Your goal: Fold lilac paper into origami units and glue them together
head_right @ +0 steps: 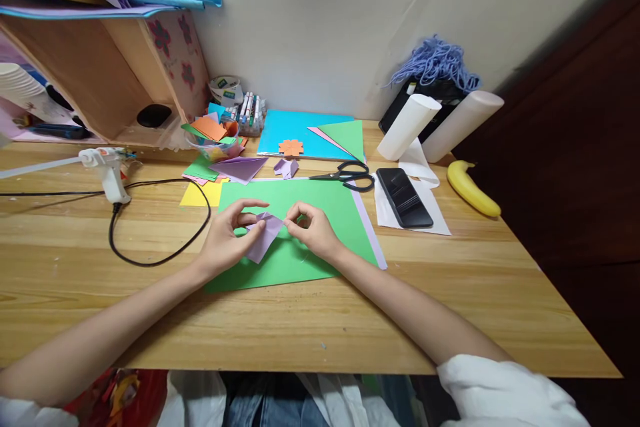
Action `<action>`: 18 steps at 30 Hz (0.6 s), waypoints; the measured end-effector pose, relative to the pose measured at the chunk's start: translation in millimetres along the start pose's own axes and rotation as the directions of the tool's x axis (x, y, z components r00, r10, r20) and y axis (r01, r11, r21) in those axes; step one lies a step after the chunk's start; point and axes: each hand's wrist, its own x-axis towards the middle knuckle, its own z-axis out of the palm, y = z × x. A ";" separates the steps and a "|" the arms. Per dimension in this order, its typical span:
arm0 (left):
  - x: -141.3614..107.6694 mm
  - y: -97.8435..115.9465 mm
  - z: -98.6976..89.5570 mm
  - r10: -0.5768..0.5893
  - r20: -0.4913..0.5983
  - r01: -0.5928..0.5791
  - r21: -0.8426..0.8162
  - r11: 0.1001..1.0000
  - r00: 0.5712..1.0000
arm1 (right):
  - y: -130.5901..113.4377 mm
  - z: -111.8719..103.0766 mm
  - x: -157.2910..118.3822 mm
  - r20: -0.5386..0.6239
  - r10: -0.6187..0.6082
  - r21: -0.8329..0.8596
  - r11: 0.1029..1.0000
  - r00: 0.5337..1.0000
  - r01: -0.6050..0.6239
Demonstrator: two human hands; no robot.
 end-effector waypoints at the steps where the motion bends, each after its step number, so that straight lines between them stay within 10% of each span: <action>1: 1.1 -0.8 -0.9 -0.002 -0.015 0.002 -0.015 1.000 1.000 | -0.5 0.1 0.1 -0.014 0.012 0.000 1.000 1.000 -0.012; 9: 2.7 -6.1 2.2 -0.057 -0.063 0.046 -0.163 0.986 0.996 | -11.0 6.1 -4.9 0.224 -0.002 -0.196 0.979 0.975 0.047; 18: 5.1 -13.3 4.4 -0.087 -0.077 0.074 -0.159 0.985 0.993 | -7.0 5.1 -3.3 0.198 0.066 -0.096 0.994 0.978 -0.048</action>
